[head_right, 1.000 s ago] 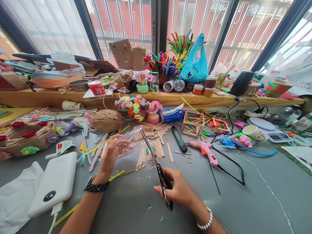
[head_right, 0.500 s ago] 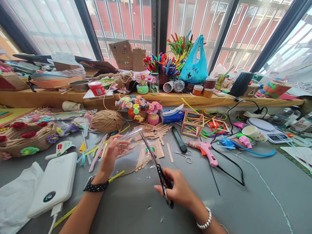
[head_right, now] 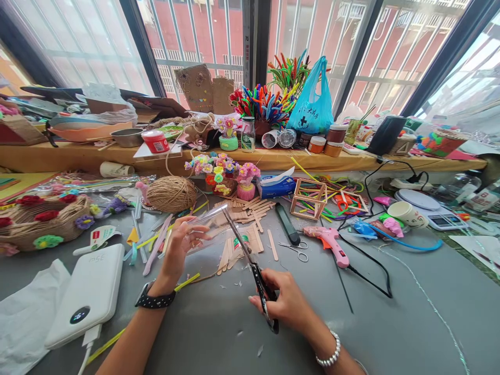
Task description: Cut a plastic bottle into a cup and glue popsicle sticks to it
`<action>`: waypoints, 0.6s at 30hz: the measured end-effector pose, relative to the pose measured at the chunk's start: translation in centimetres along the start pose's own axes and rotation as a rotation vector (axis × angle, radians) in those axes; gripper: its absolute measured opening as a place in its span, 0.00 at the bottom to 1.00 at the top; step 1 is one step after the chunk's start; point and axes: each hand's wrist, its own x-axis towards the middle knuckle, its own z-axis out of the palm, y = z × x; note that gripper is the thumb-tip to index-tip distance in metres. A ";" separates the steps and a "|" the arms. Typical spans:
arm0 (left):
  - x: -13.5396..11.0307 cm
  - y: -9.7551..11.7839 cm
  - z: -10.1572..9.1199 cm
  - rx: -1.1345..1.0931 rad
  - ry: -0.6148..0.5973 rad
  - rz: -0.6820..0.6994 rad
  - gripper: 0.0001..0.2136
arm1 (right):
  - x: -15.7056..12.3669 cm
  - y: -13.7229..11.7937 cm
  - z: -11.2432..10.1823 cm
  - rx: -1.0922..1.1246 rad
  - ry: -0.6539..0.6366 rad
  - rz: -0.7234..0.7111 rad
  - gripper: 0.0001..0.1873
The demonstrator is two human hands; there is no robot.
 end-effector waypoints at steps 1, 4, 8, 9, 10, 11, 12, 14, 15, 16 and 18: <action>0.0 0.0 0.0 0.000 0.003 0.006 0.17 | 0.0 0.0 0.1 -0.003 0.002 0.000 0.12; 0.0 -0.1 -0.2 -0.003 0.017 0.033 0.18 | -0.1 0.0 0.5 -0.015 0.018 -0.003 0.12; 0.1 -0.3 -0.5 -0.011 0.037 0.067 0.19 | -0.2 0.0 1.3 0.004 0.033 0.005 0.13; 0.1 -0.3 -0.5 -0.010 0.046 0.075 0.19 | -0.3 0.0 1.4 0.016 0.032 0.010 0.13; 0.1 -0.3 -0.5 -0.008 0.055 0.083 0.18 | -0.3 0.0 1.4 0.029 0.031 0.013 0.13; 0.1 -0.4 -0.5 -0.006 0.061 0.089 0.18 | -0.3 0.0 1.4 0.038 0.030 0.016 0.13; 0.1 -0.4 -0.5 -0.005 0.064 0.093 0.18 | -0.3 -0.1 1.4 0.044 0.026 0.018 0.13; 0.1 -0.4 -0.6 -0.001 0.060 0.098 0.18 | -0.2 -0.2 1.1 0.053 0.014 0.013 0.13; 0.0 -0.4 -0.6 0.005 0.060 0.107 0.18 | -0.2 -0.2 1.0 0.058 0.008 0.008 0.13; 0.0 -0.3 -0.7 0.017 0.065 0.123 0.18 | -0.2 -0.2 0.8 0.065 0.002 0.002 0.13; 0.0 -0.3 -0.8 0.047 0.076 0.168 0.17 | -0.2 -0.3 0.5 0.082 -0.010 -0.005 0.13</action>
